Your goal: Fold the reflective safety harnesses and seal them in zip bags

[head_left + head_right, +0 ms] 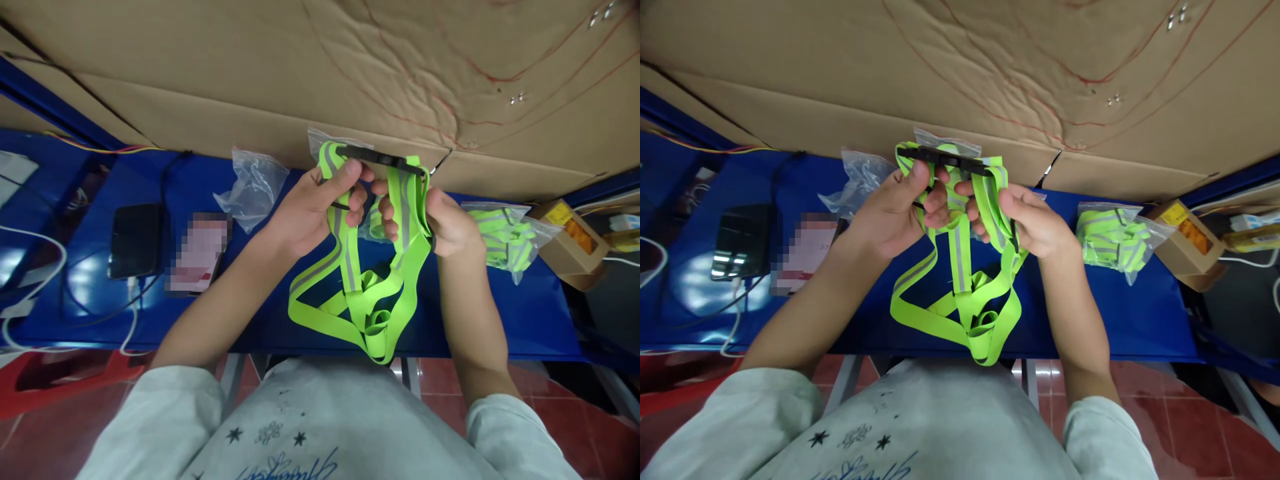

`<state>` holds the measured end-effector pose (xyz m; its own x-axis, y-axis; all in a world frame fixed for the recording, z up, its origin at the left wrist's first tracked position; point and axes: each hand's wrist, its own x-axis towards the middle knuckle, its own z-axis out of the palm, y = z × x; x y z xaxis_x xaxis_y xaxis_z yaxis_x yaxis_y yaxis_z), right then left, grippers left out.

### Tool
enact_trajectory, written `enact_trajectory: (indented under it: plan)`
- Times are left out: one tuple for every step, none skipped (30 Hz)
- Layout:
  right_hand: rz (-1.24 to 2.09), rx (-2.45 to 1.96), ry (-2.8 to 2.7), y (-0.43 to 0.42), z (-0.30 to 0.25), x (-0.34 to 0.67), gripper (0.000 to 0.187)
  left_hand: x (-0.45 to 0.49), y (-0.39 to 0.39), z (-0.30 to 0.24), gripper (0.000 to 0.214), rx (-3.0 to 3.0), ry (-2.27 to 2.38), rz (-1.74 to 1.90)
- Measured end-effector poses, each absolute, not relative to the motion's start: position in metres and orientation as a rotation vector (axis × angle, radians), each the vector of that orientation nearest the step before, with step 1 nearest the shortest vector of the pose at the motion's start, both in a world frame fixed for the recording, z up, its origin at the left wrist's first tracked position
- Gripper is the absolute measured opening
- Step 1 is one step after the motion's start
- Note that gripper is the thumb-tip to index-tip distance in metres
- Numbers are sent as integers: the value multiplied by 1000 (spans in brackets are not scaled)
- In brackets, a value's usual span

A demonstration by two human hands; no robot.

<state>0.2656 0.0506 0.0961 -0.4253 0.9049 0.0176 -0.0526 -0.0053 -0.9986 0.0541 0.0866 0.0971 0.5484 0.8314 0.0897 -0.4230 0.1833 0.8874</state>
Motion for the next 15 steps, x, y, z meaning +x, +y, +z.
enact_trajectory:
  plan:
    - [1580, -908, -1450, 50, 97, 264, 63, 54, 86, 98, 30, 1028, 444, 939]
    - [1597, -902, -1429, 49, 98, 263, 59, 54, 85, 99, 29, 1006, 416, 942]
    - [1597, -908, -1418, 48, 100, 261, 56, 55, 84, 100, 28, 986, 390, 935]
    - [1595, -915, -1413, 46, 102, 260, 55, 55, 82, 101, 29, 971, 370, 925]
    - [1600, -918, -1400, 45, 104, 258, 52, 55, 80, 102, 31, 956, 350, 909]
    - [1614, -908, -1377, 43, 106, 257, 49, 55, 78, 102, 34, 942, 329, 886]
    - [1641, -878, -1346, 42, 108, 255, 45, 55, 77, 102, 36, 928, 309, 863]
    - [1676, -833, -1316, 41, 109, 255, 41, 55, 76, 102, 38, 911, 293, 844]
    - [1711, -782, -1295, 40, 110, 254, 37, 55, 75, 101, 39, 895, 282, 830]
    - [1737, -736, -1288, 39, 111, 254, 34, 54, 75, 101, 39, 884, 277, 820]
    - [1744, -716, -1293, 39, 111, 254, 31, 54, 74, 101, 38, 880, 277, 815]
    - [1725, -724, -1301, 39, 111, 253, 31, 54, 74, 101, 36, 880, 280, 818]
    - [1679, -763, -1308, 39, 111, 252, 31, 54, 74, 101, 33, 890, 288, 818]
    - [1612, -818, -1309, 39, 109, 250, 31, 55, 74, 101, 31, 916, 301, 819]
    - [1534, -875, -1306, 40, 107, 248, 32, 55, 74, 102, 29, 957, 324, 829]
